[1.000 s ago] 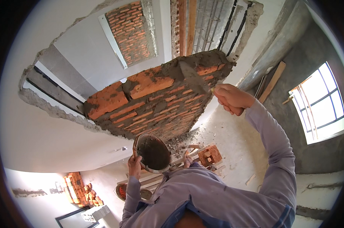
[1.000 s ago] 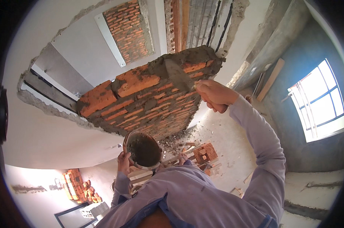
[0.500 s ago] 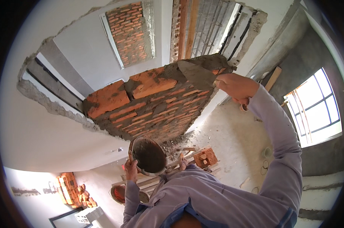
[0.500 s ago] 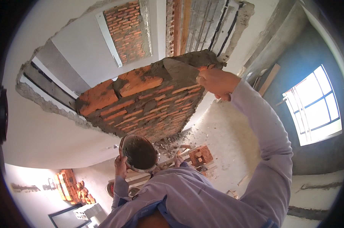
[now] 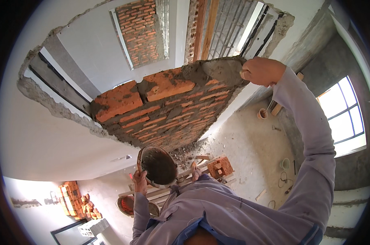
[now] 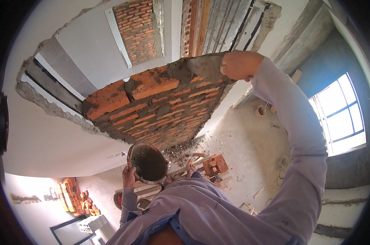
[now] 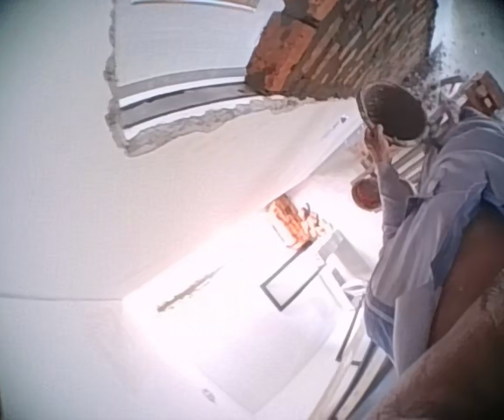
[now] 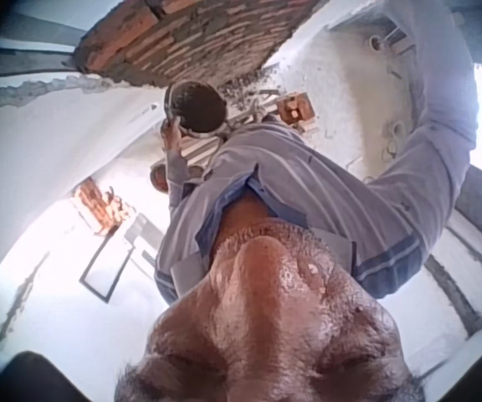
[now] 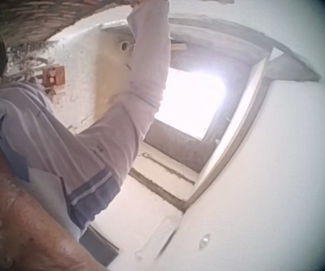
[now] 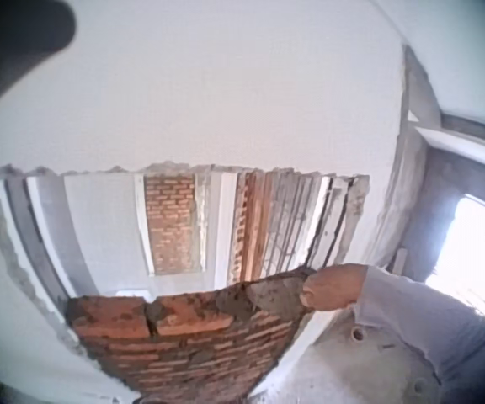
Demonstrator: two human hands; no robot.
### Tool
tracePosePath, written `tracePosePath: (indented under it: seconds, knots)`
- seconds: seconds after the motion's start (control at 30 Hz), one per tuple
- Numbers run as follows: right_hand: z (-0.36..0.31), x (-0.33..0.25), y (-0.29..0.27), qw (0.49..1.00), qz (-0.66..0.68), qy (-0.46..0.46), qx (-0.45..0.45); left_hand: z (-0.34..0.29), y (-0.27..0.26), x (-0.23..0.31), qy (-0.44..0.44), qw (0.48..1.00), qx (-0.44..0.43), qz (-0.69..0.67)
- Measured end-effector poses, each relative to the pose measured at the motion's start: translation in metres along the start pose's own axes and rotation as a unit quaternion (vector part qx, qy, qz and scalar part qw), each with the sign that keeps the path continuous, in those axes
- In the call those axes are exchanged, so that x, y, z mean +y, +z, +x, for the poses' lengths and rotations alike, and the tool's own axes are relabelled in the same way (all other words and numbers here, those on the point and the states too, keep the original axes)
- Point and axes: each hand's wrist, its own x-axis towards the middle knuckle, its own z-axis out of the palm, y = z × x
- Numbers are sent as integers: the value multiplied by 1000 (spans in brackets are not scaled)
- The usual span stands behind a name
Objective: The person is building a brick wall by applying mortar from a bucket onto red bricks and the existing wall structure. They use a trowel to spread the mortar and a hammer to tap the bricks into place, working on a partially constructed wall in a room under renovation.
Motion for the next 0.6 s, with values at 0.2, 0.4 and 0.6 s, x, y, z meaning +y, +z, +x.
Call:
tracePosePath:
  seconds: [0.2,0.4,0.6]
  knots:
    - [7,33,3,972,-136,-122,147,-14,5,15,-46,999,17,-14]
    - [15,28,-14,930,-193,-127,288,-8,-6,-2,-46,999,22,-20]
    - [36,12,-21,915,-291,-128,250,-17,-5,-3,-24,999,26,-3]
